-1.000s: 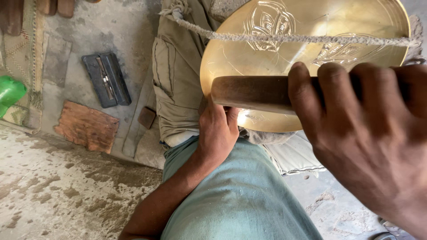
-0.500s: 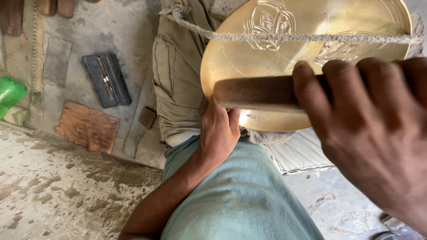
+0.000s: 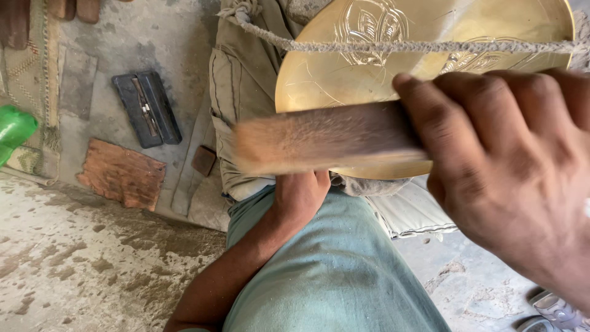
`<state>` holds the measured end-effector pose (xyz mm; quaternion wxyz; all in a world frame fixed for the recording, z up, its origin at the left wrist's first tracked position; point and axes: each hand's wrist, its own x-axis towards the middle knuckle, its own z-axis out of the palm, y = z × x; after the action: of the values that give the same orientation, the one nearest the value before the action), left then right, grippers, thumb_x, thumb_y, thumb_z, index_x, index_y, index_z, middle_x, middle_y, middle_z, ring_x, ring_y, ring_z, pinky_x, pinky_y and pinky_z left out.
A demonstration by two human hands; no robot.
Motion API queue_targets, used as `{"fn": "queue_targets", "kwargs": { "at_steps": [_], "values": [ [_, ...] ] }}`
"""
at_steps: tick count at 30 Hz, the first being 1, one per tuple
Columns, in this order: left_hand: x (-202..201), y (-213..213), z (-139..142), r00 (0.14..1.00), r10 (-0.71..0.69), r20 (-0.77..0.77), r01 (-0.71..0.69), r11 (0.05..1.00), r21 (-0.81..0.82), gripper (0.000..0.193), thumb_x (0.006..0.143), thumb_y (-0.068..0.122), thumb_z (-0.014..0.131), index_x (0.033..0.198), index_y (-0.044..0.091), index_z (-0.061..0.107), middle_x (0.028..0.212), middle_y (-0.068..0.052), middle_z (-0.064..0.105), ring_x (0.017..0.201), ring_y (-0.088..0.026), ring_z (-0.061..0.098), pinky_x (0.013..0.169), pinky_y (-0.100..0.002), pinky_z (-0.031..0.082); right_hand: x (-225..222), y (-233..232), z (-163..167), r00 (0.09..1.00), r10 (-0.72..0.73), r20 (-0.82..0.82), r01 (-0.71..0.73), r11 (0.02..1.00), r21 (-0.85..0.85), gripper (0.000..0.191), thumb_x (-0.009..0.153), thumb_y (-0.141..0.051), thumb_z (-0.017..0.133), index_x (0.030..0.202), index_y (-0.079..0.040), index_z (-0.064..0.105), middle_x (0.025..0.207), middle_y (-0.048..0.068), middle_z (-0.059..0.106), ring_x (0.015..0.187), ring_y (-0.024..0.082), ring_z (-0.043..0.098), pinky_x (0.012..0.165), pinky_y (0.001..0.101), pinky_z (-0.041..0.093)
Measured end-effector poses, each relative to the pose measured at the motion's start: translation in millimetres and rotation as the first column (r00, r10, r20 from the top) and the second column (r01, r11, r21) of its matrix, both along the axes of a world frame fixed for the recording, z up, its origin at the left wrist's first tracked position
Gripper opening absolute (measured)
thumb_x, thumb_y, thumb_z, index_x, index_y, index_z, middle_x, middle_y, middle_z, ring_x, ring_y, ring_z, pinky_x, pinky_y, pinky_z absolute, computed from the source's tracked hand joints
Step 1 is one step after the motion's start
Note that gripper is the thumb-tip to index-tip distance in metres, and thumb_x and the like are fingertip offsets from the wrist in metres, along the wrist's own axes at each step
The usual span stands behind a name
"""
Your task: The person sits on the floor with a brass tray on their lap and hammers a metal punch against the tray's surface using a wooden mallet, repositioning the punch by hand to work the embossed leaf pattern across the tray.
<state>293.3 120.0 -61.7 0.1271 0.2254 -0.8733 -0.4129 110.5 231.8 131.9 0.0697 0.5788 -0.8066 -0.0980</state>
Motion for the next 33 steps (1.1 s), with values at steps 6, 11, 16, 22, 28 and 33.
{"fn": "queue_targets", "kwargs": {
  "at_steps": [6, 11, 16, 22, 28, 33],
  "values": [
    [-0.4, -0.7, 4.2, 0.996, 0.062, 0.061, -0.071, 0.984, 0.162, 0.03, 0.098, 0.013, 0.066, 0.116, -0.009, 0.056, 0.099, -0.025, 0.065, 0.091, -0.044, 0.065, 0.079, -0.053, 0.051, -0.8, -17.8, 19.3, 0.999, 0.025, 0.044, -0.029, 0.994, 0.109, 0.042, 0.09, -0.012, 0.064, 0.13, -0.006, 0.071, 0.102, 0.006, 0.069, 0.09, 0.024, 0.062, 0.083, 0.0381, 0.054],
    [1.2, -0.6, -1.5, 0.995, 0.06, -0.076, -0.056, 0.997, 0.054, 0.029, 0.099, 0.012, 0.069, 0.11, -0.013, 0.059, 0.101, -0.029, 0.063, 0.092, -0.047, 0.061, 0.08, -0.055, 0.049, 4.0, -21.8, 13.8, 0.992, -0.035, -0.122, 0.05, 0.991, 0.121, 0.036, 0.105, -0.022, 0.062, 0.137, -0.008, 0.069, 0.108, 0.003, 0.068, 0.094, 0.017, 0.062, 0.085, 0.0331, 0.051],
    [5.0, 0.6, -6.3, 0.998, -0.026, 0.065, 0.028, 0.999, -0.026, 0.011, 0.094, 0.005, 0.067, 0.095, -0.006, 0.065, 0.091, -0.025, 0.065, 0.086, -0.046, 0.063, 0.078, -0.057, 0.048, 4.8, -6.3, 15.1, 0.98, 0.111, -0.163, -0.096, 0.991, 0.097, 0.035, 0.094, -0.024, 0.068, 0.127, -0.014, 0.073, 0.098, 0.0, 0.07, 0.091, 0.018, 0.065, 0.084, 0.0358, 0.052],
    [9.3, 2.9, -5.1, 0.998, -0.047, -0.03, 0.049, 0.997, 0.059, 0.017, 0.096, 0.006, 0.065, 0.109, -0.006, 0.064, 0.1, -0.023, 0.068, 0.093, -0.044, 0.067, 0.08, -0.054, 0.053, 2.4, 1.7, 13.3, 1.0, 0.003, 0.009, -0.004, 0.996, 0.09, 0.05, 0.088, -0.02, 0.071, 0.138, -0.013, 0.07, 0.113, 0.002, 0.07, 0.098, 0.021, 0.068, 0.091, 0.038, 0.053],
    [6.3, 0.4, -5.3, 0.998, -0.017, -0.064, 0.018, 1.0, 0.011, 0.023, 0.095, 0.003, 0.069, 0.111, -0.01, 0.059, 0.101, -0.026, 0.062, 0.092, -0.046, 0.063, 0.078, -0.054, 0.051, 1.1, -4.6, 14.5, 0.984, 0.046, -0.174, -0.016, 0.986, 0.168, 0.044, 0.095, -0.037, 0.065, 0.135, -0.018, 0.071, 0.11, -0.003, 0.072, 0.097, 0.015, 0.069, 0.091, 0.0367, 0.051],
    [5.4, -1.5, -5.8, 0.999, -0.031, 0.039, 0.03, 0.999, 0.021, 0.017, 0.099, 0.005, 0.072, 0.103, -0.002, 0.057, 0.089, -0.015, 0.06, 0.078, -0.035, 0.063, 0.072, -0.048, 0.05, 8.0, -4.4, 6.6, 0.989, 0.009, -0.149, -0.009, 1.0, 0.002, 0.041, 0.095, -0.029, 0.069, 0.135, -0.02, 0.073, 0.11, -0.003, 0.073, 0.099, 0.017, 0.07, 0.097, 0.0397, 0.048]
  ]
}}
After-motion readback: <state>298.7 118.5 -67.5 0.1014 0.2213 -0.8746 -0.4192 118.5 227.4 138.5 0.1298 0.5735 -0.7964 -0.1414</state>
